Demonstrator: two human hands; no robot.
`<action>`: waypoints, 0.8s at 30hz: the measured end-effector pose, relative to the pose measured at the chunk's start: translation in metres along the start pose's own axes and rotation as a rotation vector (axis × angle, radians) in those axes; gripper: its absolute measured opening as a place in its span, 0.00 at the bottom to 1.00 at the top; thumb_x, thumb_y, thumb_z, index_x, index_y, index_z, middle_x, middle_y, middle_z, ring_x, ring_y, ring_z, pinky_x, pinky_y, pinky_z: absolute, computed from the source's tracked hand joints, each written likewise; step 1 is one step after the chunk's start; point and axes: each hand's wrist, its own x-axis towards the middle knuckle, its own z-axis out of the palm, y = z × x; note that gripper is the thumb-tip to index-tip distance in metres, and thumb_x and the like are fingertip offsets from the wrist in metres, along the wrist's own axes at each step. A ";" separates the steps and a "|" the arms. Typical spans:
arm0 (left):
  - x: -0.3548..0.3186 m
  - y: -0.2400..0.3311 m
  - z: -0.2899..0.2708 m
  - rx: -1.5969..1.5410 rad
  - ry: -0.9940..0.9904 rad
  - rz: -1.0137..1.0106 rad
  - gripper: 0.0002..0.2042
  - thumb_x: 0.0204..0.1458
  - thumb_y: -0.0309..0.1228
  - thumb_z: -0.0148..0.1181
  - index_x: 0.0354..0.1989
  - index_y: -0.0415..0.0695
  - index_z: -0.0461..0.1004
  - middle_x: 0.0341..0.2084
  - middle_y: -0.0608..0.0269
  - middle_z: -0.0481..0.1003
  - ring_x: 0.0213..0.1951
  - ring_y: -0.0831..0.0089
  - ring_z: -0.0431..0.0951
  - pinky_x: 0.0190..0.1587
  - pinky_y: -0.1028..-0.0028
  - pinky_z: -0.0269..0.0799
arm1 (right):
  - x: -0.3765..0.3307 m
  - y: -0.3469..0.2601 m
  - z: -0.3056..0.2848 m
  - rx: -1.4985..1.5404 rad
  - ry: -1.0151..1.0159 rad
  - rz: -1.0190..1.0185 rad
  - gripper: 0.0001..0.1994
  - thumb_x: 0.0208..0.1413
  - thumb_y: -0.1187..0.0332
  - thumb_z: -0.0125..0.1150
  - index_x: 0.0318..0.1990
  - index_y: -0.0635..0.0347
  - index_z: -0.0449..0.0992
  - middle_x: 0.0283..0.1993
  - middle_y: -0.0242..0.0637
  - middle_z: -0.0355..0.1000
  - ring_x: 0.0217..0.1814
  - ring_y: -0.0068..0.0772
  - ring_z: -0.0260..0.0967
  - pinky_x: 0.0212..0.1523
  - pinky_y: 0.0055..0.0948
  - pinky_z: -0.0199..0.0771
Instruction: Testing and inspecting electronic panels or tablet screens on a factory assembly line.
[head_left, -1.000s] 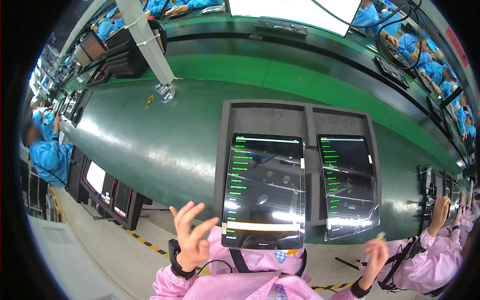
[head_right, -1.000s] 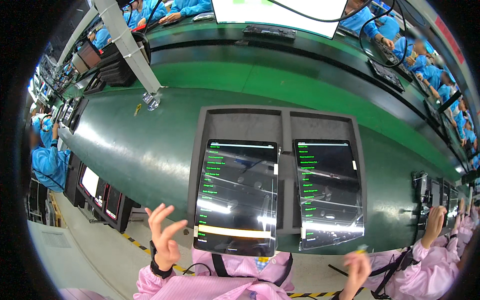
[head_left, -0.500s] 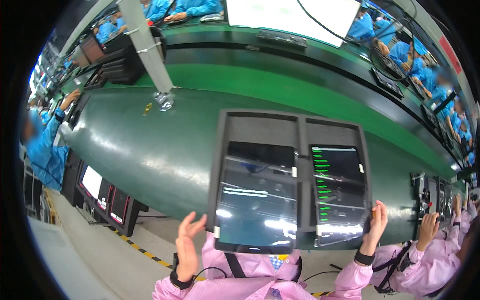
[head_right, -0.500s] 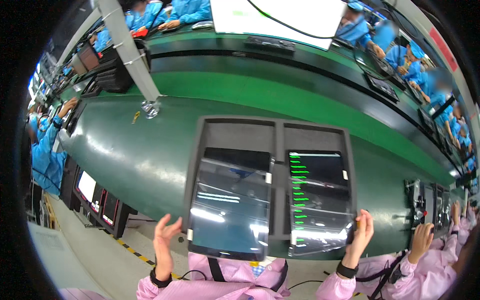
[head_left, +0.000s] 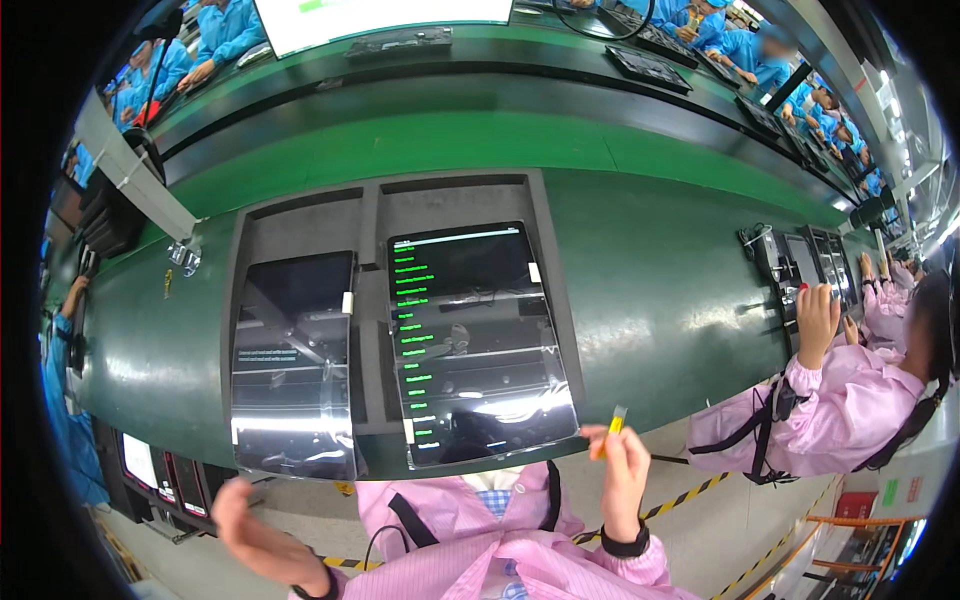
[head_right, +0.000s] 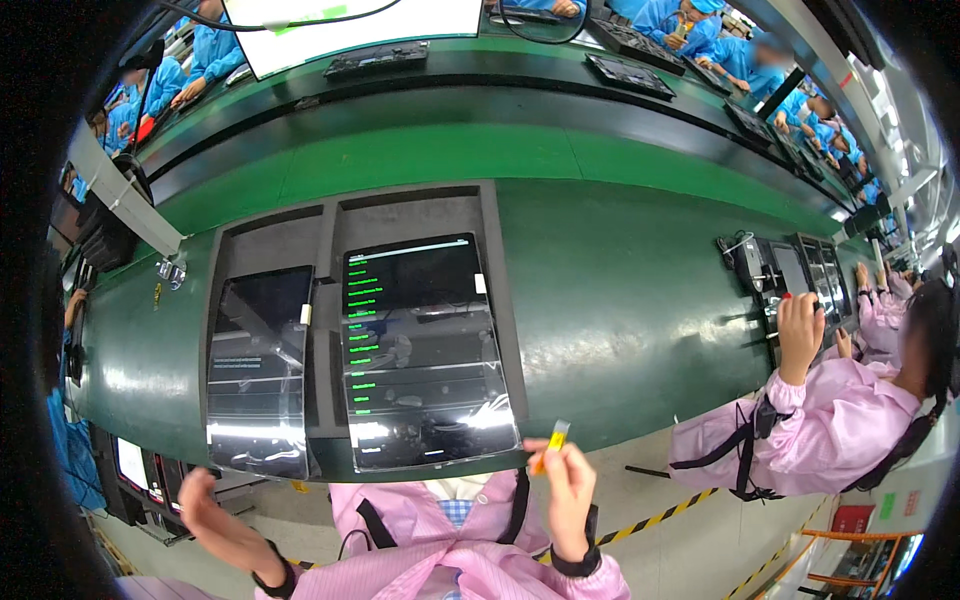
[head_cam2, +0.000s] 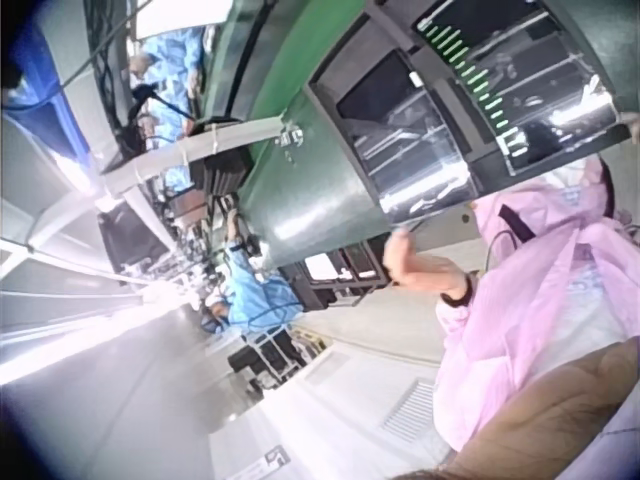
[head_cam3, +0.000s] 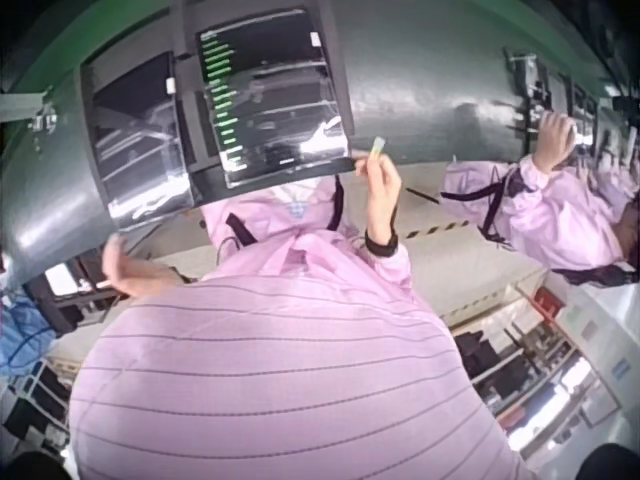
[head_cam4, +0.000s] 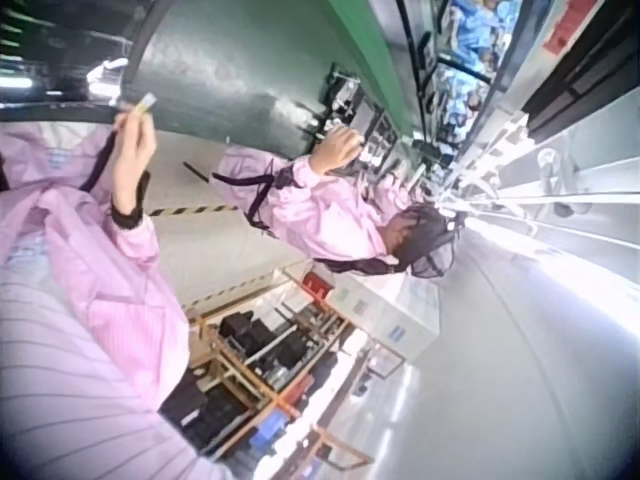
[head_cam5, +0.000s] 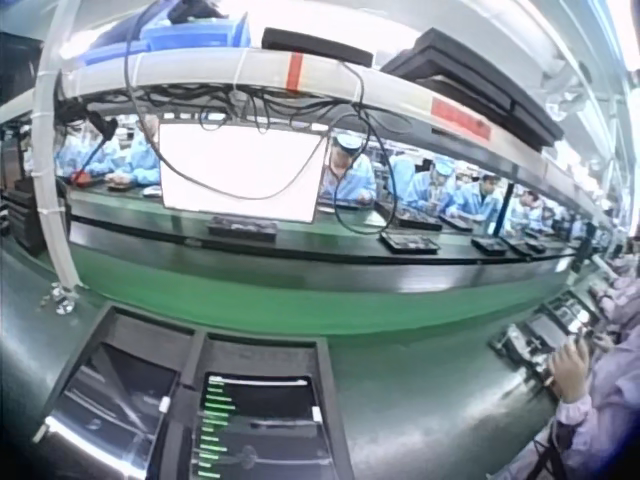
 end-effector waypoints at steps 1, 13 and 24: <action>-0.010 0.011 0.013 -0.074 -0.070 0.080 0.22 0.63 0.44 0.30 0.47 0.40 0.68 0.44 0.50 0.71 0.45 0.58 0.71 0.50 0.61 0.65 | -0.012 0.000 -0.002 -0.037 -0.041 0.059 0.13 0.61 0.65 0.48 0.26 0.62 0.68 0.31 0.39 0.73 0.39 0.26 0.68 0.42 0.25 0.62; -0.031 0.069 0.079 -0.381 -0.720 0.302 0.20 0.63 0.45 0.37 0.42 0.45 0.73 0.41 0.59 0.74 0.42 0.62 0.73 0.43 0.65 0.69 | -0.024 0.018 0.007 0.010 -0.303 0.134 0.12 0.60 0.67 0.45 0.26 0.63 0.68 0.27 0.30 0.65 0.28 0.18 0.58 0.31 0.20 0.58; -0.035 0.074 0.089 -0.386 -0.766 0.280 0.18 0.61 0.43 0.44 0.42 0.43 0.74 0.41 0.59 0.76 0.42 0.61 0.74 0.44 0.64 0.69 | -0.019 0.022 0.006 0.041 -0.362 0.132 0.12 0.62 0.71 0.47 0.26 0.66 0.67 0.25 0.32 0.65 0.27 0.19 0.59 0.30 0.21 0.60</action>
